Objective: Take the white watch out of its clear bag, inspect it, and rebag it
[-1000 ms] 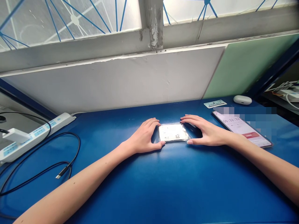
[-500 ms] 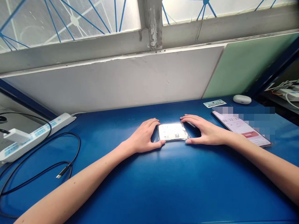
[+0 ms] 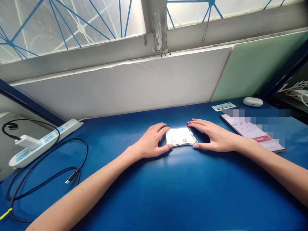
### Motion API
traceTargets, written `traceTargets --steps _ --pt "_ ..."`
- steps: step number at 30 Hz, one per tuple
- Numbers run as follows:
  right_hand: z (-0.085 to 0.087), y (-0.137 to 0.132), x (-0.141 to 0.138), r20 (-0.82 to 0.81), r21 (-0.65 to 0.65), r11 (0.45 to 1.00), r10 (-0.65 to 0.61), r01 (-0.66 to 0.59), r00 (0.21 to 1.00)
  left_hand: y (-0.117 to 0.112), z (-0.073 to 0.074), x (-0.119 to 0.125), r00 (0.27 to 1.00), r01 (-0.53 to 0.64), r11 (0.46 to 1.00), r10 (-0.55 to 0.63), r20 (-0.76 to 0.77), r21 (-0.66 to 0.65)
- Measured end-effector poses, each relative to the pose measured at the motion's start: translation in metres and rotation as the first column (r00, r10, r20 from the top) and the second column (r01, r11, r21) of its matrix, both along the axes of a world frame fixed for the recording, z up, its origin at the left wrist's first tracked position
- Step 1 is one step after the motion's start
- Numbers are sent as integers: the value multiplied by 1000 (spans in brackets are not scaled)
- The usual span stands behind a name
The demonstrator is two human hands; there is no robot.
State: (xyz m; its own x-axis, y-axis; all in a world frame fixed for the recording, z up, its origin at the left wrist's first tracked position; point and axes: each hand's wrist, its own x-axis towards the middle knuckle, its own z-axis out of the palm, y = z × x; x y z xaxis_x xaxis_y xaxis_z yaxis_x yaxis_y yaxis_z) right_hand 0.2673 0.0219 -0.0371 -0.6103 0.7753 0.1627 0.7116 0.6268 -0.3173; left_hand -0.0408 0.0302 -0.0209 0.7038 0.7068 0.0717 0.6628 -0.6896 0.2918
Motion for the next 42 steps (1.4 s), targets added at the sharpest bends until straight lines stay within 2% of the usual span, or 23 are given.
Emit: traceTargets --steps 6,10,16,25,30,36,42 --pt "-2 -6 -10 -23 28 998 -48 49 999 -7 -5 10 998 -67 998 67 0 20" --pt "-5 -15 -27 -143 53 993 -95 104 985 -7 -8 12 998 -64 997 64 -2 41" --pt "-9 -24 -43 -175 104 987 -102 121 979 -5 -9 11 997 -71 996 71 -5 53" --pt "-10 -22 -38 -37 154 986 -53 58 998 -5 -7 12 998 -62 997 61 27 36" --pt "-7 -18 -34 10 113 993 -16 15 1000 -5 -5 12 998 -53 998 52 23 28" --pt "-2 -14 -29 -51 73 996 48 -45 998 -3 -6 11 999 -36 999 36 10 30" --pt "-2 -13 -27 -141 7 999 50 -49 989 -4 -6 12 999 -42 999 42 -3 33"
